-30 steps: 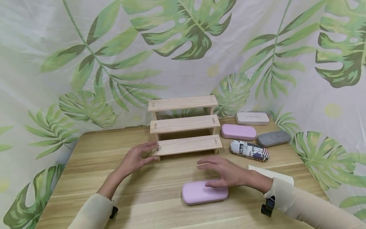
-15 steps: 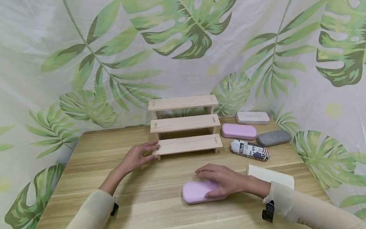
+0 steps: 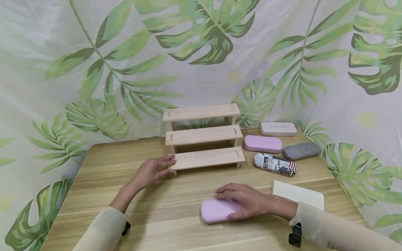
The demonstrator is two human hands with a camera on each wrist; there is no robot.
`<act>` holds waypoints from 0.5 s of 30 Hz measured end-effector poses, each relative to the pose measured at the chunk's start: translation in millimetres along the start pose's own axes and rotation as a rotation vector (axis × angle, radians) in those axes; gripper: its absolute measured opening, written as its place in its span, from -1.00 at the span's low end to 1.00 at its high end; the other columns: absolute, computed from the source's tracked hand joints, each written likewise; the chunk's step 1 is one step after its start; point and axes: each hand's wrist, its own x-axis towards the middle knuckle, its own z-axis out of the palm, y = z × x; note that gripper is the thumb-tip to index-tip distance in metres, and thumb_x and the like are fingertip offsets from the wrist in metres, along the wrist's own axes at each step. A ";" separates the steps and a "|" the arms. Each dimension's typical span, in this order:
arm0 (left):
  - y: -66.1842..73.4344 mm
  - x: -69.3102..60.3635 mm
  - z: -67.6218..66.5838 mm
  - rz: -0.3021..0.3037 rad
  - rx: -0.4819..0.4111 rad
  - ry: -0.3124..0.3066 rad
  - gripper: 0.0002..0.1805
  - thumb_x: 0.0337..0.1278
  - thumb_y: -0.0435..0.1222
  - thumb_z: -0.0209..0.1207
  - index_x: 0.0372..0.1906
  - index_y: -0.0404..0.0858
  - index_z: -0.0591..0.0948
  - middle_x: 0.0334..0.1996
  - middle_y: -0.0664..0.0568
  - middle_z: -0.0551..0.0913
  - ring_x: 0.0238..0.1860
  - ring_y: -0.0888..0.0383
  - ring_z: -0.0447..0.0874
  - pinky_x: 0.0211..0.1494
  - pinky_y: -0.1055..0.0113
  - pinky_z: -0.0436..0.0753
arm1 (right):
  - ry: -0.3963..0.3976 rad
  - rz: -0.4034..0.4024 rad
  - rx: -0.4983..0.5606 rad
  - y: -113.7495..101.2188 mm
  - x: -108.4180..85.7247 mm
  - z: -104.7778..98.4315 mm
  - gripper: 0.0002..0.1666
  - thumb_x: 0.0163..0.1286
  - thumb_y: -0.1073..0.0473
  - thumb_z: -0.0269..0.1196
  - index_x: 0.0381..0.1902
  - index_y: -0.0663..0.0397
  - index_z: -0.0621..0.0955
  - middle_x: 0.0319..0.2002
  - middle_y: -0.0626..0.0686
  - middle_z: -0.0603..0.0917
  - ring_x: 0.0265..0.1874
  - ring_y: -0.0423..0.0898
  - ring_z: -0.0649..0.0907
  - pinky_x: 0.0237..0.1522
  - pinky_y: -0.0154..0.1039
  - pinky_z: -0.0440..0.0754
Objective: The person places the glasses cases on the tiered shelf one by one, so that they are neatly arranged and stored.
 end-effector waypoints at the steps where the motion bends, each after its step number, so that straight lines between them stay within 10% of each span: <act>1: -0.6 -0.1 0.3 0.003 0.006 0.000 -0.56 0.21 -0.29 0.50 0.19 -0.24 0.76 0.32 -0.09 0.67 -0.25 0.06 0.79 -0.48 0.39 0.46 | -0.005 0.006 0.007 -0.1 -0.7 0.6 -0.18 0.26 -0.24 0.54 0.33 0.08 0.63 0.31 0.11 0.65 0.26 -0.03 0.66 0.24 -0.12 0.69; 8: -4.2 -1.2 1.6 0.015 0.002 -0.003 -0.57 0.22 -0.29 0.49 0.19 -0.23 0.76 0.29 -0.08 0.68 -0.67 0.40 0.19 -0.64 0.46 0.33 | -0.025 0.031 0.061 -3.0 -3.5 3.9 -0.16 0.17 -0.15 0.61 0.31 0.12 0.64 0.27 0.09 0.68 0.23 -0.04 0.69 0.27 -0.18 0.67; 15: -4.3 1.2 -0.6 0.004 -0.008 -0.019 -0.56 0.23 -0.26 0.49 0.20 -0.20 0.76 0.29 -0.06 0.68 -0.70 0.46 0.02 -0.67 0.45 0.30 | -0.011 0.026 0.071 -2.1 -3.9 6.3 -0.16 0.16 -0.12 0.62 0.31 0.14 0.62 0.23 0.09 0.70 0.16 -0.07 0.71 0.21 -0.22 0.70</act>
